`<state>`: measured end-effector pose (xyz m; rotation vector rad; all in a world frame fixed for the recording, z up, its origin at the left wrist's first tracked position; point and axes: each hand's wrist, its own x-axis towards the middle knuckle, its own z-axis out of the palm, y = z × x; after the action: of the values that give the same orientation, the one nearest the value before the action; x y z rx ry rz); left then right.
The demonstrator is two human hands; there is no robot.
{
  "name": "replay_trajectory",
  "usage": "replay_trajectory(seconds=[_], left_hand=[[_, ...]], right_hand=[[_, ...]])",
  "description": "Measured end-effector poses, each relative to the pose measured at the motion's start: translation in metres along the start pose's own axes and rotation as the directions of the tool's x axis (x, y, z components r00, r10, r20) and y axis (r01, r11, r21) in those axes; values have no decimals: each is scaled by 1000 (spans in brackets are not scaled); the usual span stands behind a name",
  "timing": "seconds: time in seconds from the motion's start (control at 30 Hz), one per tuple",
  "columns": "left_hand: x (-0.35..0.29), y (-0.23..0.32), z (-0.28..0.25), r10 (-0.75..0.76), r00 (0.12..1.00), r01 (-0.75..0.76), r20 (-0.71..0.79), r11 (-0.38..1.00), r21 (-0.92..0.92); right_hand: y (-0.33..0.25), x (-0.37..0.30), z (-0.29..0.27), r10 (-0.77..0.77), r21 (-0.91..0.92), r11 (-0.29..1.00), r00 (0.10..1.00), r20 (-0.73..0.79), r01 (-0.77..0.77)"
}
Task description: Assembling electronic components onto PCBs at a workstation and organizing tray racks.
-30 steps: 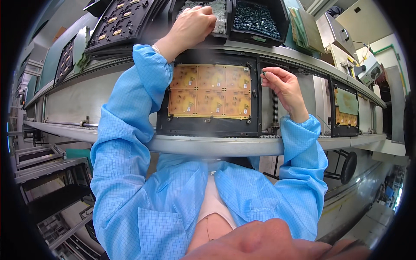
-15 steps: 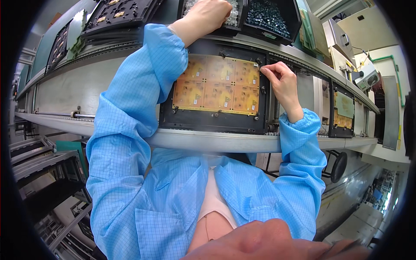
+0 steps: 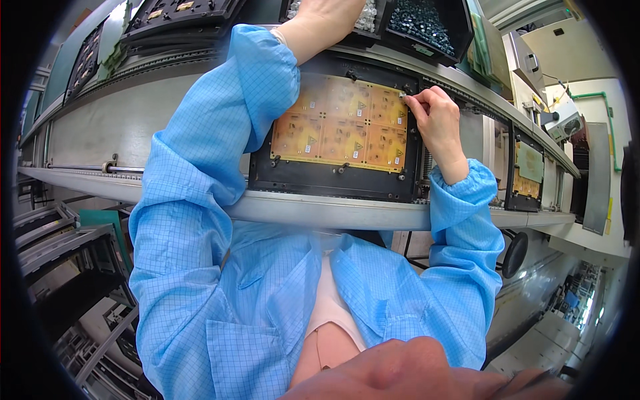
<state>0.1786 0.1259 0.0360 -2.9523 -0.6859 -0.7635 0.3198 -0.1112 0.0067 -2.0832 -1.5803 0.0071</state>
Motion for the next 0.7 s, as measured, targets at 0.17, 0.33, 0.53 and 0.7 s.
replay_trajectory(seconds=[0.17,0.33,0.53,0.7], left_hand=[[-1,7,-17,39,998,-42,44,997,64],[8,6,-2,-13,997,7,82,997,78],[1,0,-7,-30,988,17,-152,996,-85],[-3,-1,-22,-90,969,-26,-229,888,-459]], right_hand=[[-6,0,-5,35,-88,996,999,11,-34],[-7,2,-4,98,-145,985,995,11,-95],[-9,3,-5,98,-162,982,995,-6,-97],[-11,0,3,-4,-237,971,999,-44,-6]])
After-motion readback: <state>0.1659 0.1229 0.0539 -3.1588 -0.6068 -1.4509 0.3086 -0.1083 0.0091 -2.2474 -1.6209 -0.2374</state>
